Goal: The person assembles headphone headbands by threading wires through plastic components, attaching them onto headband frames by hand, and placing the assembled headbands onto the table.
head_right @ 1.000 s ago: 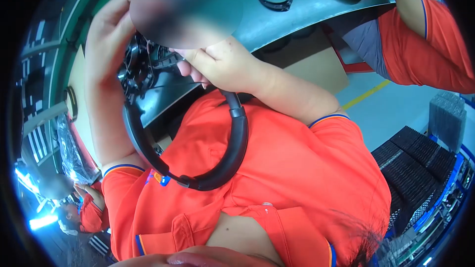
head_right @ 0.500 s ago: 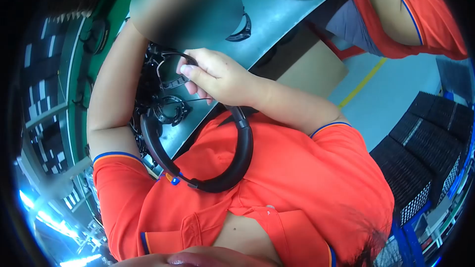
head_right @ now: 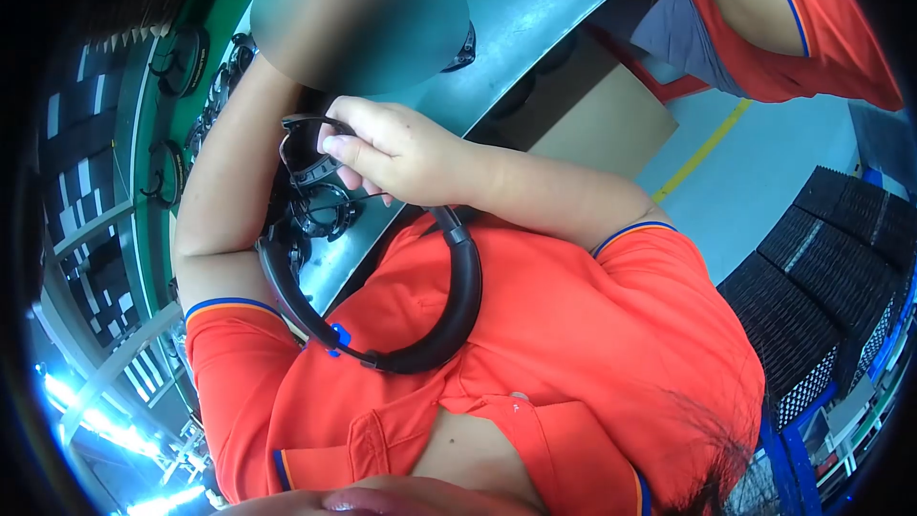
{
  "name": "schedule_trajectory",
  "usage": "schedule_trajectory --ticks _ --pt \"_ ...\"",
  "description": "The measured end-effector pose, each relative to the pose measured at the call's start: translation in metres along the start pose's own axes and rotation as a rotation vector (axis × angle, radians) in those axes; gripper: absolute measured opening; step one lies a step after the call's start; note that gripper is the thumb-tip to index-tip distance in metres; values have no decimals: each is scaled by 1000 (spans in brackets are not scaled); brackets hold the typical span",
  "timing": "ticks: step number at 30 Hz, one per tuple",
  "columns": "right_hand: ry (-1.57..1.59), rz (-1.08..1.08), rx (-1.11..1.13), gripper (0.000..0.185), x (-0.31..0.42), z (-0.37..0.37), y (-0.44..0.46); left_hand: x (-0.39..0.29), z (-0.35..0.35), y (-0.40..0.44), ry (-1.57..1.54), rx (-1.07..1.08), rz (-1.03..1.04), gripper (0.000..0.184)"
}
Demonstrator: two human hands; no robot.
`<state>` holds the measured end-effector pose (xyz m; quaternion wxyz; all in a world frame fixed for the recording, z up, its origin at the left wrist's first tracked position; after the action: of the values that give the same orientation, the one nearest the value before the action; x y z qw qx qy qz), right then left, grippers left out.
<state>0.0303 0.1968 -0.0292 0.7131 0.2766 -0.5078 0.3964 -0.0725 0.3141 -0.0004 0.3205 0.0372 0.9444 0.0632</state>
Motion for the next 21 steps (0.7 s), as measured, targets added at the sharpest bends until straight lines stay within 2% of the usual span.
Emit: schedule_trajectory --ticks 3,4,6,7,10,14,17,19,20,21 --pt "19 19 15 20 -1 7 -2 20 3 -14 104 60 48 21" --pt "39 26 20 20 -2 10 -3 24 7 -18 23 44 38 16" --pt "32 9 45 19 -1 16 -2 25 13 -24 109 80 38 18" --pt "25 -4 58 19 -1 19 -3 38 22 -29 49 201 -182 22" --pt "22 -15 77 19 1 24 -7 43 31 -26 156 225 -128 24" --pt "26 10 35 18 -2 22 -14 43 33 -26 117 198 -134 25" --pt "65 9 -2 18 -4 18 -18 40 30 -29 32 169 -217 24" --pt "62 1 -34 18 -5 16 -19 35 28 -32 138 139 -18 24" --pt "62 9 -28 18 -6 17 -19 38 23 -37 134 136 -27 24" --pt "78 22 -35 19 -6 16 -19 36 12 -41 194 43 72 24"
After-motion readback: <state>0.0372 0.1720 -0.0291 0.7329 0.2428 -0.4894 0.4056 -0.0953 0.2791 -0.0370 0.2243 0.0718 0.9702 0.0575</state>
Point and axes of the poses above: each hand's wrist, its own y-axis towards the middle knuckle, its own z-axis out of the palm, x = y × z, the point moved 6 cm from there along y, towards the middle knuckle, and after that the axes turned 6 degrees about -x, right-handed, at the moved point
